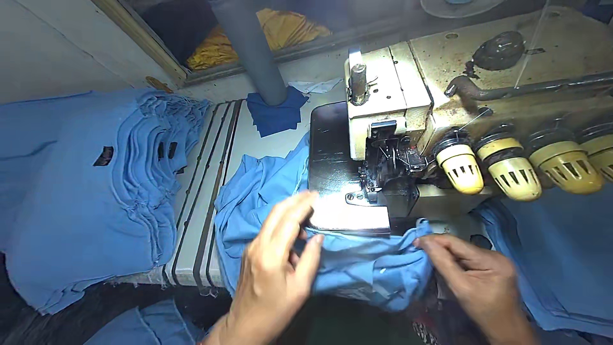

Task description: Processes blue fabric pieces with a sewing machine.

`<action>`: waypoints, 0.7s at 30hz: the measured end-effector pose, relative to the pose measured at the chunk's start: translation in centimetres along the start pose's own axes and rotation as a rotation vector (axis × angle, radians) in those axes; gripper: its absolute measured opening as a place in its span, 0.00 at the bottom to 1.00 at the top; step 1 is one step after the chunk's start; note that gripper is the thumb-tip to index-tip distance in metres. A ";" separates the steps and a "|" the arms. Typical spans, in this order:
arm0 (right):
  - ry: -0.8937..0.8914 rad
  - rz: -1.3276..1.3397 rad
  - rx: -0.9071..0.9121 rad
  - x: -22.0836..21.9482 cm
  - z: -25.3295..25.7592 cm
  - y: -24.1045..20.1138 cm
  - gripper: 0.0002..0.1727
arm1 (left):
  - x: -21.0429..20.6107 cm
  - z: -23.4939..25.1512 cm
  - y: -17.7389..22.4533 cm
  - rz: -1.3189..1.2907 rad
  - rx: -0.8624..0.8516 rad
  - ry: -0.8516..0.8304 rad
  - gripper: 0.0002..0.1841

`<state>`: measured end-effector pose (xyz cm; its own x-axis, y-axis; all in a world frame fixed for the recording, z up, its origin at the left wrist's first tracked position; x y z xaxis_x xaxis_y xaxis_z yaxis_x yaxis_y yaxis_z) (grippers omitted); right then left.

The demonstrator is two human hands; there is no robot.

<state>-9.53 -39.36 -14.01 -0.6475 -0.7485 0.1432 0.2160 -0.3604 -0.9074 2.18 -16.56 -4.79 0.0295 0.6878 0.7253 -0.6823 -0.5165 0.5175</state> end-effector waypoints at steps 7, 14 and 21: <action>0.130 0.287 -0.183 1.1 -1.3 -0.7 0.15 | -0.3 -0.5 -4.3 0.045 0.041 -0.032 0.22; 0.132 0.466 -0.384 0.4 -0.9 -1.5 0.23 | -0.3 -2.0 -5.5 0.104 -0.025 -0.179 0.18; 0.156 0.530 -0.423 0.5 -1.0 -1.4 0.13 | -0.2 -2.5 -5.6 0.114 -0.126 -0.108 0.12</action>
<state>-10.85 -38.66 -13.07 -0.6381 -0.6632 -0.3911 0.2491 0.3027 -0.9199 4.14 -12.53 -8.96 0.0207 0.5661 0.8241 -0.7712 -0.5154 0.3735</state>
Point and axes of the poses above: each hand's wrist, its own z-axis towards the middle knuckle, its own x-axis out of the back of the hand, y = z × x, the point moved 3 cm from there along z, towards the middle knuckle, and after that the axes turned 6 degrees about y, right-handed, at the moved point
